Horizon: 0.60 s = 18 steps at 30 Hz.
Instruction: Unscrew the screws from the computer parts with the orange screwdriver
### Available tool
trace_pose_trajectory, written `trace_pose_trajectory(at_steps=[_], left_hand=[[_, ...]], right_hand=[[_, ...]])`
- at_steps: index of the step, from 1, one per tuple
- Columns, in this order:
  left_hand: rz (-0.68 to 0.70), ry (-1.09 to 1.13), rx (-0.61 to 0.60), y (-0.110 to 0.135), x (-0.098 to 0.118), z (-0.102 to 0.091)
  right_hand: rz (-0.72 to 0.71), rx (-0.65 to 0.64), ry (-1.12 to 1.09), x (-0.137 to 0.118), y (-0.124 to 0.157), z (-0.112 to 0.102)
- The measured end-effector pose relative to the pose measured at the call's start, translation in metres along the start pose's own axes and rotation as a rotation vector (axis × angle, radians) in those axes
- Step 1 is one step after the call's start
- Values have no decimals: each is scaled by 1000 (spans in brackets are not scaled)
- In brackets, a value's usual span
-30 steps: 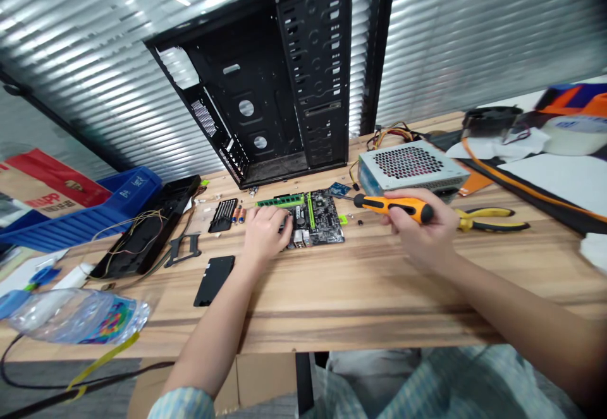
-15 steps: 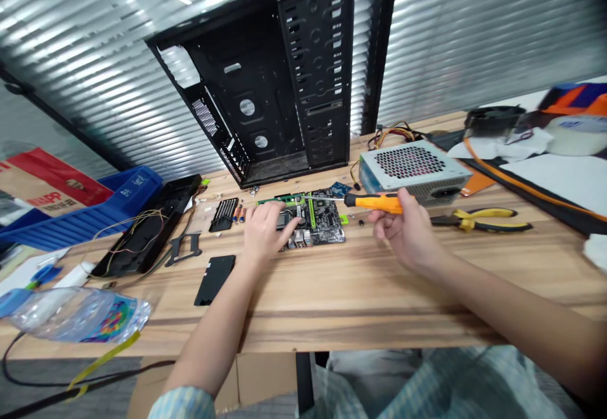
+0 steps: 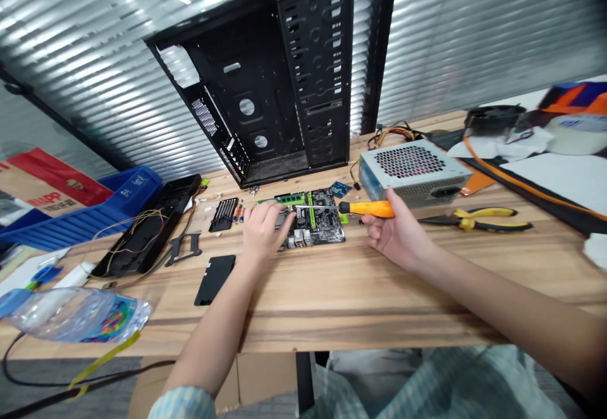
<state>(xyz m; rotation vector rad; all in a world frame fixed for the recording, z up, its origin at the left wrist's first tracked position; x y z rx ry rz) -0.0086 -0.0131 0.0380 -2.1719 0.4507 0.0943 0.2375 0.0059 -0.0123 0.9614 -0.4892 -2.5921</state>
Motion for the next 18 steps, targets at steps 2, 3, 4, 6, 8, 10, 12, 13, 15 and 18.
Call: trace_pose_trajectory(at_steps=[2, 3, 4, 6, 8, 10, 12, 13, 15, 18], left_hand=[[-8, 12, -17, 0, 0, 1], [-11, 12, -28, -1, -1, 1], [-12, 10, -35, -1, -1, 1], [-5, 7, -38, -2, 0, 2], [6, 6, -34, -2, 0, 1], [17, -1, -25, -3, 1, 1], [30, -5, -8, -3, 2, 0], [36, -5, 0, -3, 2, -1], [43, -1, 3, -3, 3, -1], [43, 12, -25, -3, 2, 1]], right_hand=[[8, 22, 0, 0, 0, -1], [12, 30, 4, 0, 0, -2], [14, 32, 12, 1, -1, -3], [10, 10, 36, 1, -3, -4], [-11, -40, 76, 1, -5, -5], [-35, -81, 108, 1, -6, -5], [-30, -74, 105, 1, -6, -5], [-15, -56, 90, 1, -6, -5], [22, -11, 49, 1, -5, -5], [63, 32, -2, 1, -2, -3]])
Point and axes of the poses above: each hand's wrist, its own y-axis away from the middle knuckle, its own z-axis out of the palm, x = y × z, the point moved 4 cm from there along -y, towards the middle knuckle, and after that the axes turned 11 degrees about -y, right-handed, at the moved point
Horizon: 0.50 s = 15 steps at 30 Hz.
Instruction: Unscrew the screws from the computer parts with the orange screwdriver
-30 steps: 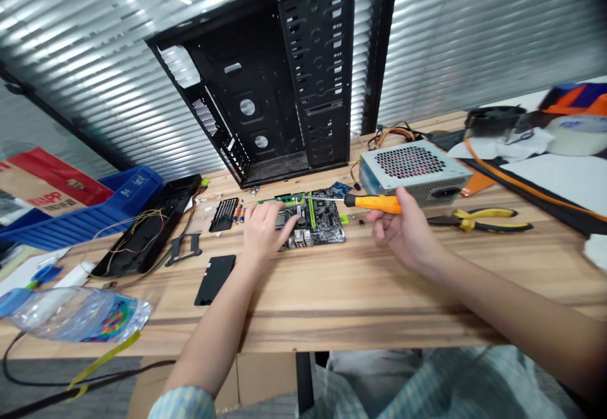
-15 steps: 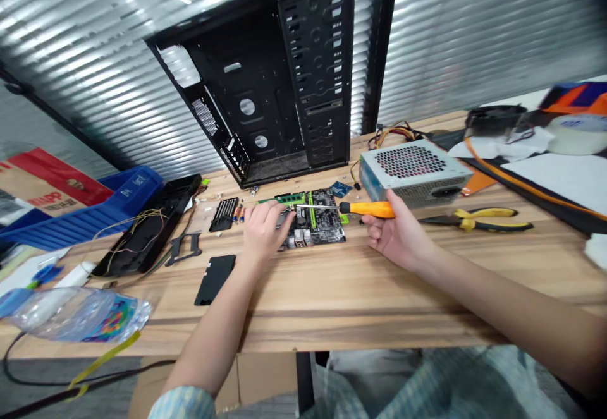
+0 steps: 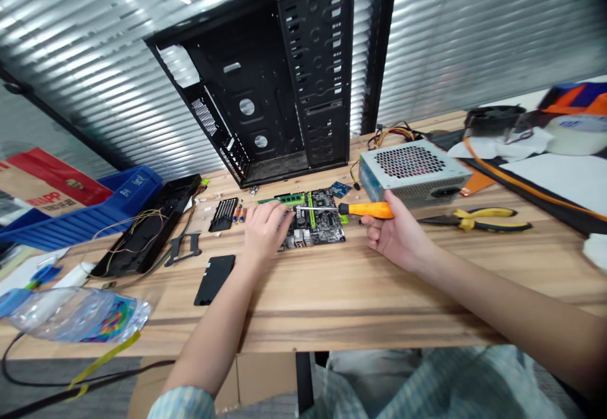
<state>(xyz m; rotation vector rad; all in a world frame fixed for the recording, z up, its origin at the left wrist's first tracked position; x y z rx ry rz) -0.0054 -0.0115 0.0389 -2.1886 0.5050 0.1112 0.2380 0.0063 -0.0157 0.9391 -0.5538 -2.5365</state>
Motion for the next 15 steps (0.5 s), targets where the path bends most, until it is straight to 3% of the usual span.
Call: trace_pose_trajectory(at_steps=[7, 15], left_hand=[[22, -27, -80, 1, 0, 3], [23, 1, 14, 1, -1, 4]], right_hand=[[18, 21, -37, 0, 3, 3], [10, 4, -13, -2, 4, 4]])
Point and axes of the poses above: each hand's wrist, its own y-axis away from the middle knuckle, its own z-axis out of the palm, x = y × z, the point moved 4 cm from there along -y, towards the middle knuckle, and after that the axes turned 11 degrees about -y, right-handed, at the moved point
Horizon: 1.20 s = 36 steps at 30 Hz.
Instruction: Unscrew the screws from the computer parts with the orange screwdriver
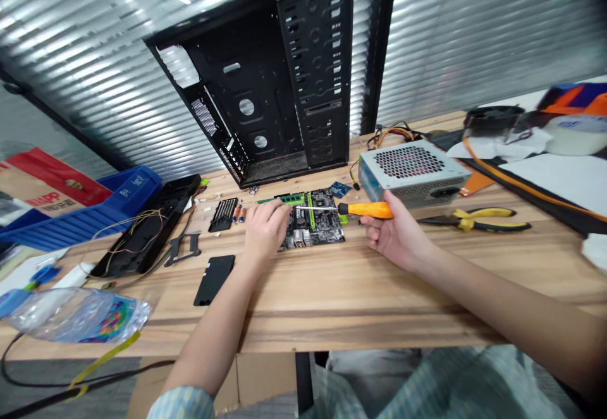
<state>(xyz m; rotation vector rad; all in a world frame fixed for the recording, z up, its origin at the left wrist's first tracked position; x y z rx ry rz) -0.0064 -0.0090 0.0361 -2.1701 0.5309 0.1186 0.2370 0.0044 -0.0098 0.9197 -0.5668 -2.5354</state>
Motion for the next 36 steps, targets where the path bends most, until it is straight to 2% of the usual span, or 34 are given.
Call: trace_pose_trajectory(at_steps=[28, 36], left_hand=[[-7, 36, -17, 0, 1, -1], [17, 24, 31, -1, 2, -4]], right_hand=[[0, -11, 10, 0, 1, 1], [-4, -25, 18, 0, 1, 1]])
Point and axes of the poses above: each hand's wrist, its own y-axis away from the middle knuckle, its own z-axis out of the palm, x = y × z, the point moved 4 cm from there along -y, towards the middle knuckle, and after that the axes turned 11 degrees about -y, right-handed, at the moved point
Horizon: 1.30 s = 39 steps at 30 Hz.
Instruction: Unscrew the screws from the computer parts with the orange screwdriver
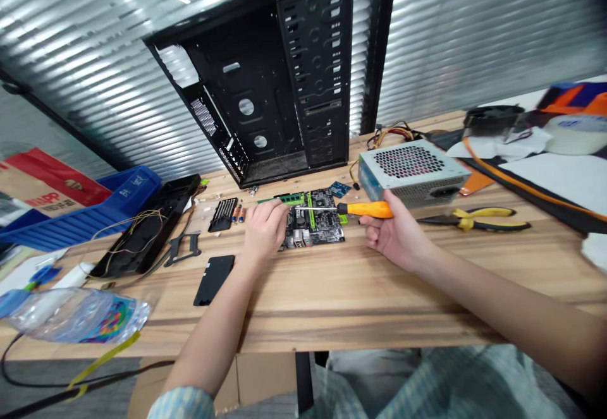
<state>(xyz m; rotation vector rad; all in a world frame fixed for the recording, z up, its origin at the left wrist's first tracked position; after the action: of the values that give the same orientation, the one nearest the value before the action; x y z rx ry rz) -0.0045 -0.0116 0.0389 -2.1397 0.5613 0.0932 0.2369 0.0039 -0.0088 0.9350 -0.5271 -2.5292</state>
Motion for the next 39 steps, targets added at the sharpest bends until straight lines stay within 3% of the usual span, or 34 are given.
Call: trace_pose_trajectory(at_steps=[19, 39], left_hand=[[-61, 22, -91, 1, -3, 4], [-58, 1, -95, 1, 0, 3]], right_hand=[[-34, -27, 31, -1, -1, 0], [-45, -41, 53, -1, 1, 2]])
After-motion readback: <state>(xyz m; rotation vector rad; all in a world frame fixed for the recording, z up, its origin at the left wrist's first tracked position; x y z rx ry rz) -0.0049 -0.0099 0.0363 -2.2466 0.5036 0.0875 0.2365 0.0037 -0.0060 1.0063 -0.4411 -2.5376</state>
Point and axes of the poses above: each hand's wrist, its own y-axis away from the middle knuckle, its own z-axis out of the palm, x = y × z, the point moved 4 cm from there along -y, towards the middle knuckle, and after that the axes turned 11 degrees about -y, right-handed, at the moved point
